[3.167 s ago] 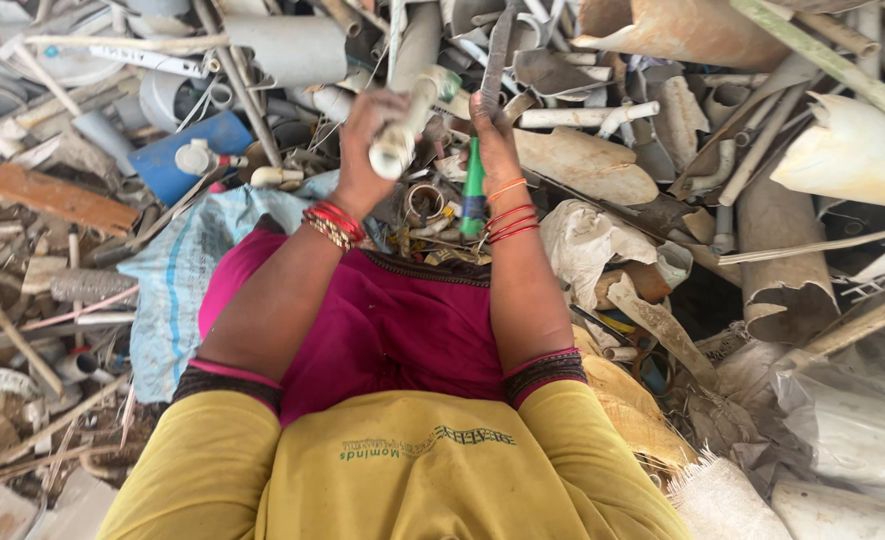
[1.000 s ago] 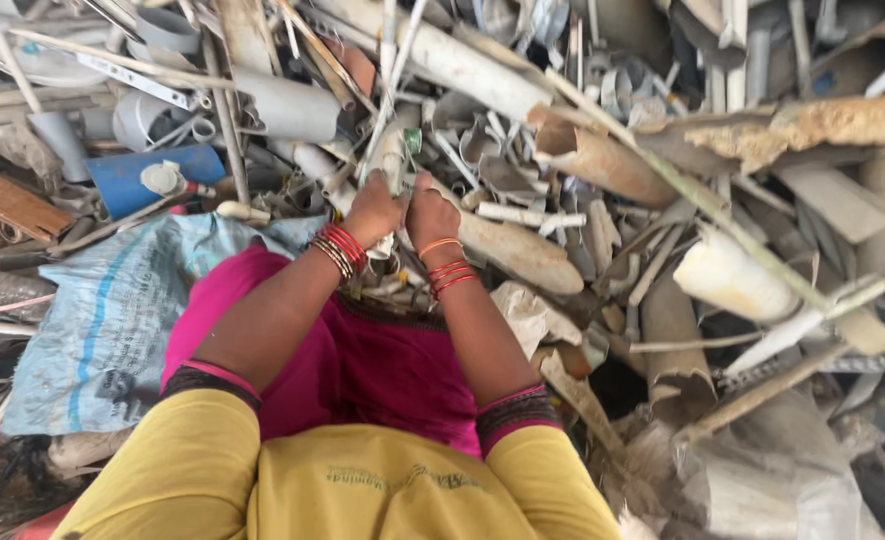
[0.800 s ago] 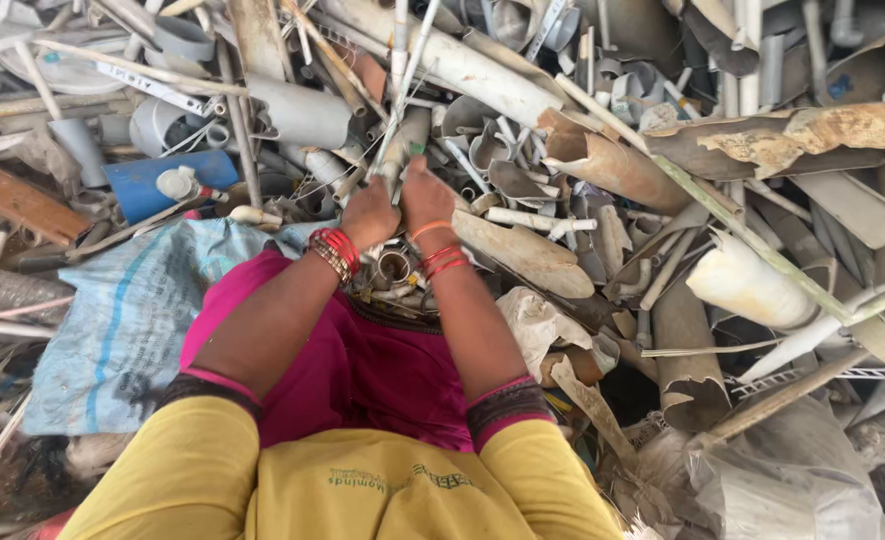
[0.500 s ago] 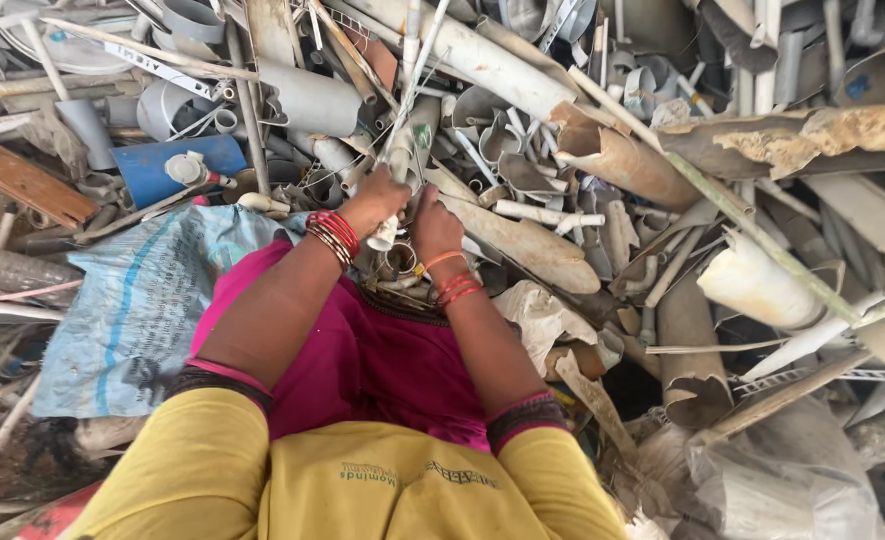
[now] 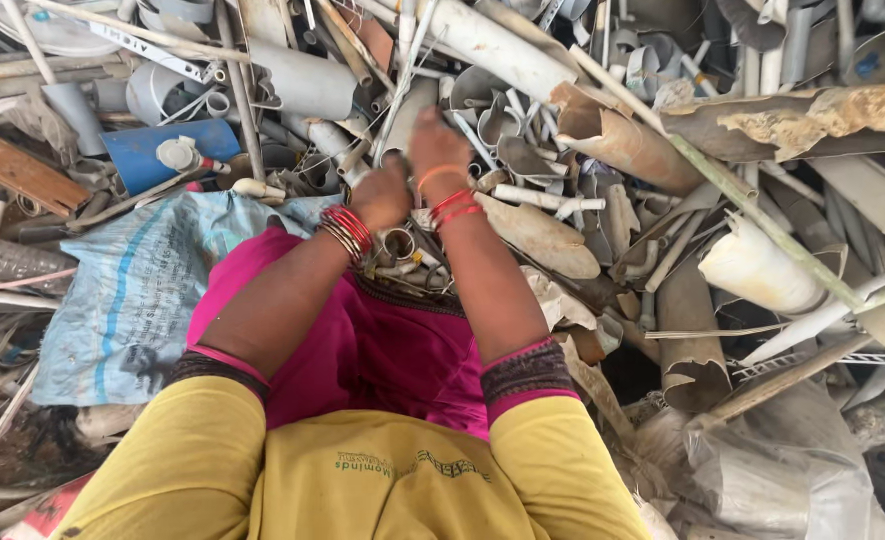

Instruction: The person sorts various PVC pipes and fittings by hand from a large pile of scrap, using a knife to remove attachments or debris from some pieces.

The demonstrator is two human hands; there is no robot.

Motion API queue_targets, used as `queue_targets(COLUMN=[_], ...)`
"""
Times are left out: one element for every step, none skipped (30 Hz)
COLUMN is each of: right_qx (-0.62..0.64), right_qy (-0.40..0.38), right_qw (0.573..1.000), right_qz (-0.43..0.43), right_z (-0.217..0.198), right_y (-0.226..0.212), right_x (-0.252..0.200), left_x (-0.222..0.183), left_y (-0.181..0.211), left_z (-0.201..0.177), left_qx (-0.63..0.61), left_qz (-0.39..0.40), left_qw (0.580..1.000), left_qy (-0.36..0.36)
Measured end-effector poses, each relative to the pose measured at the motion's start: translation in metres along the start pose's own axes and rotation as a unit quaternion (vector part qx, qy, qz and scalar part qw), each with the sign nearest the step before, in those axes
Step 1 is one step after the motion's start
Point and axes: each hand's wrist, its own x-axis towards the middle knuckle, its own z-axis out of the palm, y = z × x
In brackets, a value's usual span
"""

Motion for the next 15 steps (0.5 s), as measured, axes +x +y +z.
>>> queue_targets(right_qx=[-0.053,-0.102,0.007,0.109,0.251,0.383,0.528,0.658,0.697,0.733,0.787,0.833,0.867,0.871,0.875], right_qy=[-0.024,-0.044,-0.074,-0.100,-0.117,-0.132,-0.105,-0.081,-0.116,-0.149,-0.111,-0.069,-0.025,-0.001,0.023], right_qw=[0.998,0.991,0.997,0.989,0.958,0.905,0.828,0.727,0.676,0.617,0.537,0.449,0.355,0.331,0.306], right_qz=[-0.036,-0.071,-0.032,0.006,0.068,0.126,0.156,0.180,0.212,0.247,0.282,0.318,0.350,0.363,0.375], right_z=[0.002,0.001,0.003,-0.004,-0.002,0.003,0.009,0.016,0.025,0.036,0.049,0.066,0.077,0.083,0.085], right_y=[0.025,0.055,0.087,0.112,0.131,0.153,0.161,0.165,0.169,0.173,0.172,0.168,0.167,0.167,0.164], right_x=[0.016,0.026,0.028,0.032,0.026,0.005,-0.014,-0.027,-0.039,-0.051,-0.060,-0.076,-0.085,-0.083,-0.078], left_x=[-0.008,-0.015,-0.020,-0.019,-0.020,-0.018,-0.015,-0.015,-0.013,-0.012,-0.009,-0.008,-0.008,-0.006,-0.007], left_y=[0.005,0.009,0.010,0.010,0.005,0.004,0.008,0.010,0.013,0.016,0.019,0.021,0.022,0.023,0.024], left_z=[0.002,0.001,-0.005,-0.013,-0.025,-0.033,-0.036,-0.036,-0.034,-0.031,-0.028,-0.024,-0.020,-0.020,-0.019], left_qx=[0.013,0.032,0.050,0.029,0.007,-0.017,-0.057,-0.098,-0.138,-0.166,-0.194,-0.220,-0.247,-0.271,-0.296], left_qz=[0.005,0.011,0.017,0.032,0.047,0.061,0.056,0.046,0.036,0.035,0.033,0.031,0.053,0.075,0.098], left_qw=[1.000,0.999,0.998,0.999,0.998,0.997,0.996,0.994,0.990,0.985,0.980,0.975,0.968,0.960,0.950], left_qy=[0.005,0.011,0.017,0.029,0.040,0.053,0.041,0.030,0.019,0.016,0.012,0.004,0.006,0.008,0.011])
